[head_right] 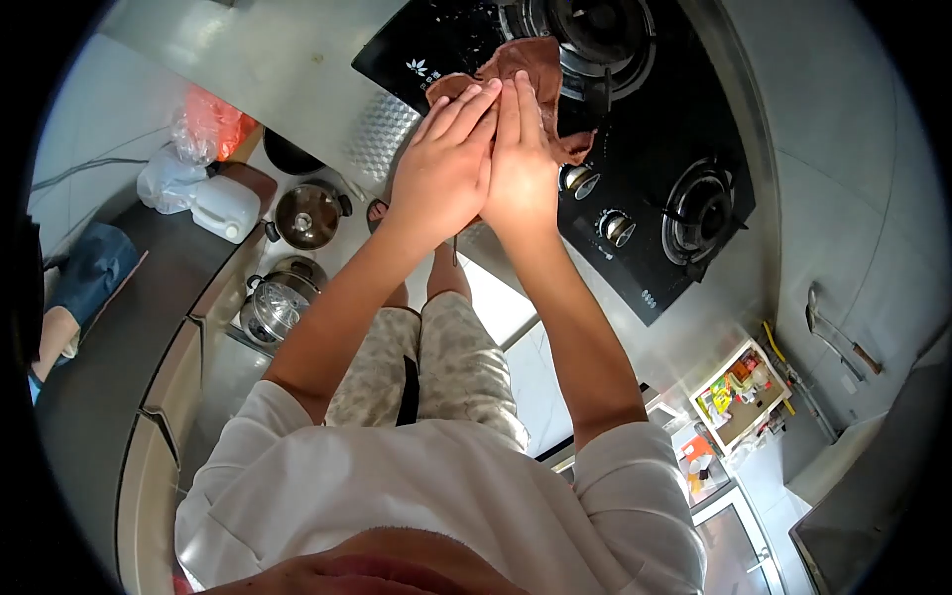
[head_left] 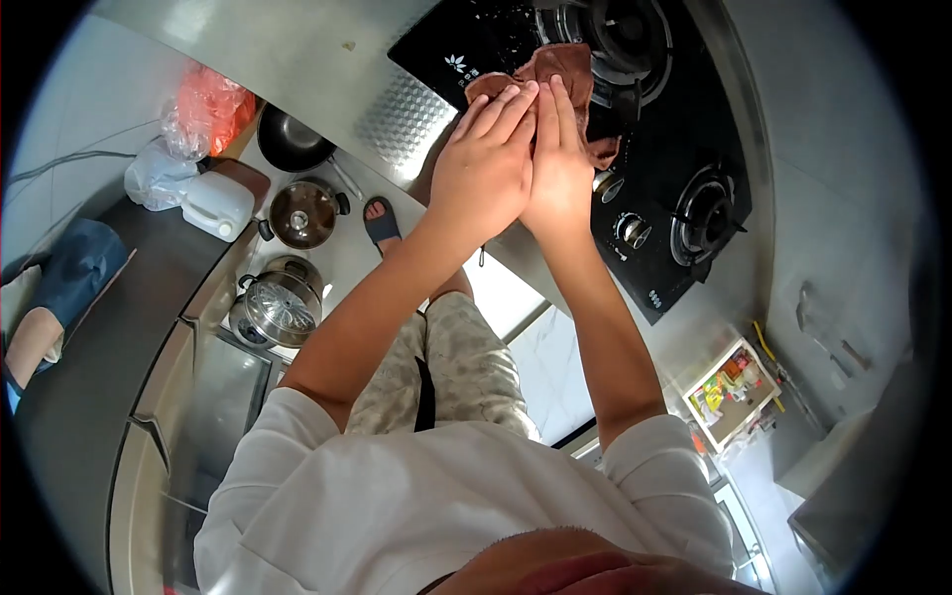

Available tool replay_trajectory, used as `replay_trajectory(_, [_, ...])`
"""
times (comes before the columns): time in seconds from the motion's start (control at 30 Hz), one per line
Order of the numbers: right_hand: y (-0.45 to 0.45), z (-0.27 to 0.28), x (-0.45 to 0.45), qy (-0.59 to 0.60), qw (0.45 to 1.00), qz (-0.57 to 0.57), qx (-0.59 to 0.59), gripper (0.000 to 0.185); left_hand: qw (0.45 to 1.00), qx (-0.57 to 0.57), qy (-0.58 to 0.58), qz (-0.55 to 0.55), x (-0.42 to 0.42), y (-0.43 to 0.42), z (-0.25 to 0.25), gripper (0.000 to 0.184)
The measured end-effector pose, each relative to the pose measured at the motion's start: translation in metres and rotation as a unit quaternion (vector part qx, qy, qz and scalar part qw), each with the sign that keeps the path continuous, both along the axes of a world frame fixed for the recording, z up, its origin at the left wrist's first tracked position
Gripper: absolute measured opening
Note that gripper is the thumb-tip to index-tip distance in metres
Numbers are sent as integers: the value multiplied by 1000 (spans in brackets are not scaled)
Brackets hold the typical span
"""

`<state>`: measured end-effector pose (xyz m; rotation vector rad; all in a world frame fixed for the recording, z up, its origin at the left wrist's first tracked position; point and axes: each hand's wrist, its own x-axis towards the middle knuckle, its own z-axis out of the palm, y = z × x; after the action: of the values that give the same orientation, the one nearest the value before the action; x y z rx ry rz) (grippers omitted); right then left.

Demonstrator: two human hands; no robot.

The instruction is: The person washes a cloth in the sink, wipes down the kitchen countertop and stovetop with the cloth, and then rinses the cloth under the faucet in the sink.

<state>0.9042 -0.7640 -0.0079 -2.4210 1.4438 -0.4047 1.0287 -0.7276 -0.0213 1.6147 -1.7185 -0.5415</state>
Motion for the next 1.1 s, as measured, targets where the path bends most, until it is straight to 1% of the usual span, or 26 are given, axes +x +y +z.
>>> replay_trajectory(0.1, [-18, -12, 6, -12, 998, 18, -52, 63, 1000, -2, -15, -2, 8, -11, -3, 48])
replay_trajectory(0.13, [-24, -12, 11, -18, 996, 30, -76, 62, 999, -24, -15, 23, 11, -17, -5, 46])
replay_trajectory(0.2, [-37, -13, 24, -50, 997, 24, -58, 60, 997, -50, -21, 50, 20, -30, -8, 46])
replay_trajectory(0.27, [-44, -19, 34, -52, 996, 25, -66, 61, 997, -52, -24, 50, 28, -35, -13, 45])
replay_trajectory(0.33, [-37, -17, 29, -40, 998, 12, -49, 64, 995, -76, -56, 44, 28, -35, -14, 44])
replay_trajectory(0.37, [-30, -14, 22, -39, 997, 31, -53, 66, 996, -52, -65, 44, 21, -27, -11, 46])
replay_trajectory(0.4, [-23, -12, 14, -38, 996, 51, -59, 67, 995, -55, -67, 42, 15, -18, -6, 46])
replay_trajectory(0.47, [-1, -4, 4, -50, 997, 45, -34, 66, 998, 0, -49, 30, 2, 5, 1, 49])
replay_trajectory(0.53, [7, 0, 1, -20, 1000, 10, 3, 62, 998, 14, -52, 23, 1, 9, 5, 49])
replay_trajectory(0.6, [-5, -7, 4, -16, 1000, 9, -11, 59, 998, 7, -60, 36, 1, 4, 3, 48])
replay_trajectory(0.67, [-28, -12, 7, -7, 993, 60, -98, 59, 995, -22, -82, 51, 8, -16, -3, 46])
replay_trajectory(0.7, [-35, -11, 15, -34, 996, 47, -64, 58, 995, -33, -78, 50, 14, -26, -6, 46])
replay_trajectory(0.73, [-40, -7, 20, -30, 999, 25, -6, 59, 995, -42, -75, 49, 17, -30, -7, 46])
replay_trajectory(0.83, [-27, -4, 12, -41, 998, 47, -30, 60, 995, -26, -79, 61, 8, -19, -2, 46])
replay_trajectory(0.9, [-11, 0, 1, -7, 997, 60, -39, 61, 996, -17, -71, 57, 0, -1, 4, 47])
replay_trajectory(0.93, [-9, -1, 2, -7, 997, 61, -39, 61, 997, -6, -62, 52, -1, 5, 5, 47])
replay_trajectory(1.0, [-7, -4, 4, -11, 999, 37, -30, 62, 997, -7, -61, 49, 5, 0, 4, 47])
replay_trajectory(1.07, [-25, -9, 17, -9, 995, 50, -80, 61, 997, -15, -60, 42, 18, -15, 1, 46])
replay_trajectory(1.1, [-35, -15, 22, -29, 996, 50, -73, 61, 994, -50, -77, 50, 23, -27, -11, 45])
